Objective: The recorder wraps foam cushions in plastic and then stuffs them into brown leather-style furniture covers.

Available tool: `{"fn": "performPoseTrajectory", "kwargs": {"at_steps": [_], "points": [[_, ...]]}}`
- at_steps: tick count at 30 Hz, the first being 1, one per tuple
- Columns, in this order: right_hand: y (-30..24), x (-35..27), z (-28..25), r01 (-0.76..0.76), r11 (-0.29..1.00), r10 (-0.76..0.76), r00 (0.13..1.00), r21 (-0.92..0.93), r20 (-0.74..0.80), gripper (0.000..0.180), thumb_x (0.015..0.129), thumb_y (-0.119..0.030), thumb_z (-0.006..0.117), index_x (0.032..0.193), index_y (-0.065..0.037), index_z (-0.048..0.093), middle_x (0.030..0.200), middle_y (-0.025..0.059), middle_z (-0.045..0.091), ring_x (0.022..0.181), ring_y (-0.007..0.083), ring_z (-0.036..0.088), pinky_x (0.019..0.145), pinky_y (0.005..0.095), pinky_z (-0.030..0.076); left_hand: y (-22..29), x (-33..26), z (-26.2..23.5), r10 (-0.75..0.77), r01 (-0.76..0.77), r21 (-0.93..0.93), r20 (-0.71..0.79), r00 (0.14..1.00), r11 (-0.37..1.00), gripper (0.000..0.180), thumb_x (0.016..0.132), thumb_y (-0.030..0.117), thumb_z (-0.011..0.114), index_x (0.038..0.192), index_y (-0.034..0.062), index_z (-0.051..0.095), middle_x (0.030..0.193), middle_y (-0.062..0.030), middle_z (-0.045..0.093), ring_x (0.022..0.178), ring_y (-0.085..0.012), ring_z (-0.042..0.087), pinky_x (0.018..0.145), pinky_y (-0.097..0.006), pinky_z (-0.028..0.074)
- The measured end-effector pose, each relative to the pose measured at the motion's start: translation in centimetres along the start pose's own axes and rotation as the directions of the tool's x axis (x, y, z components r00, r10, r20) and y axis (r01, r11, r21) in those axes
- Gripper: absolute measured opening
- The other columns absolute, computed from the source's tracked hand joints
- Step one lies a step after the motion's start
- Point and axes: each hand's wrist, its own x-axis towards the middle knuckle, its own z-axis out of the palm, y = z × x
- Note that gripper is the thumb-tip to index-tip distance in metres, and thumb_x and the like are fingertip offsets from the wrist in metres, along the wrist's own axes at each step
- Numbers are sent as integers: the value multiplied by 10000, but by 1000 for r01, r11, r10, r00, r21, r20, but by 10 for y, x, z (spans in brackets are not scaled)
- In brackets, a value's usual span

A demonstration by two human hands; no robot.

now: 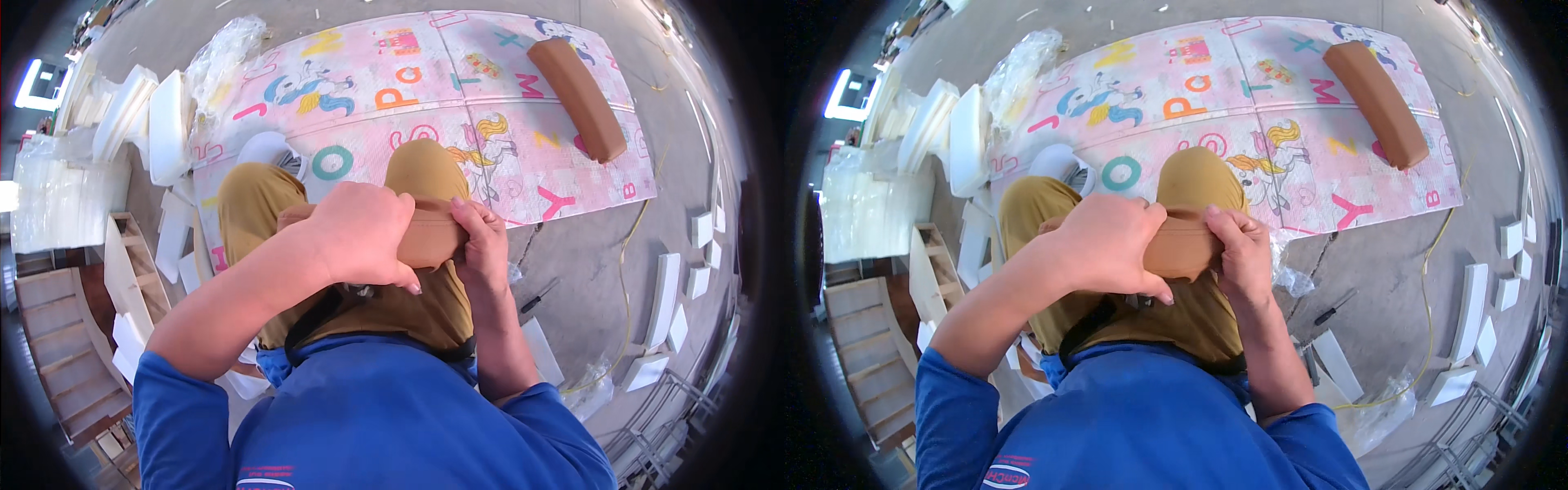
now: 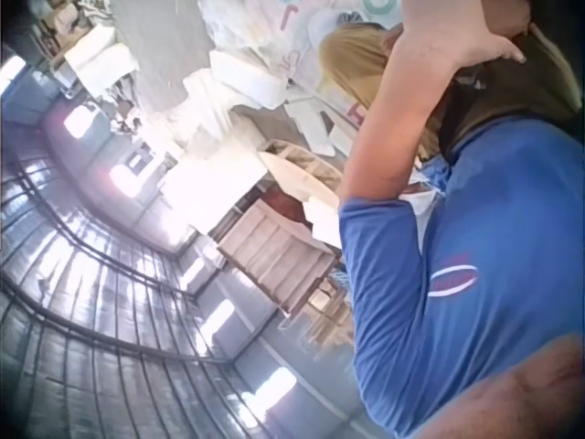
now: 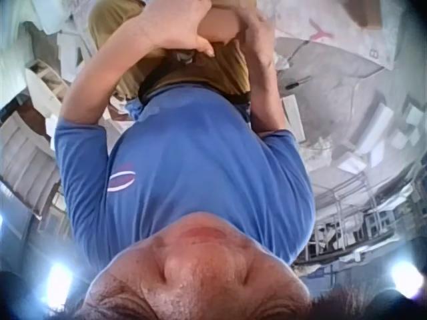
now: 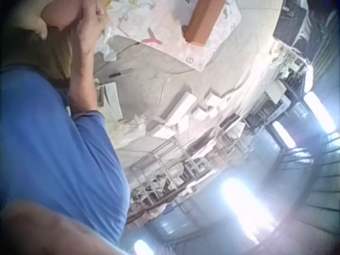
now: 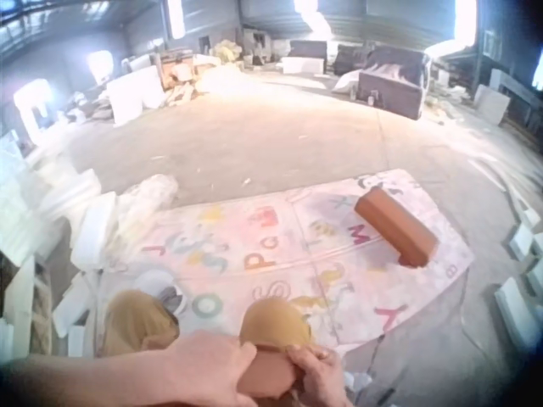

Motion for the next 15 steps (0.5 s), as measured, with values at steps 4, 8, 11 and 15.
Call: {"fn": "performPoseTrajectory", "kwargs": {"at_steps": [4,8,11,15], "points": [[5,2,-12,61,998,-62,994,-8,-85,149,864,-145,624,775,-26,641,693,15,614,567,89,548,522,241,432,-64,-54,12,99,-148,-117,-348,932,982,918,575,421,849,1287,28,423,1154,-183,561,1096,-344,541,909,-419,440],[14,14,-19,-3,1000,2,999,-4,-54,177,884,-150,603,766,-21,628,712,43,639,597,101,587,554,245,474,-84,-69,87,-174,-352,-685,-574,800,638,993,543,377,905,1317,5,406,1204,-143,537,1176,-237,501,952,-387,396],[15,13,-18,2,1000,0,998,24,-55,196,895,-159,594,750,-31,624,701,45,638,583,98,583,552,241,473,-79,-43,81,-147,-363,-578,-653,743,731,924,563,360,902,1270,4,427,1167,-132,561,1108,-242,552,905,-380,430],[18,19,-24,17,999,-15,999,42,-49,213,910,-153,570,737,-40,619,685,44,634,560,93,575,537,232,464,-78,-45,56,-49,-288,-449,-604,795,846,825,567,378,890,1169,-10,481,1054,-169,589,942,-330,611,808,-370,474]]}}
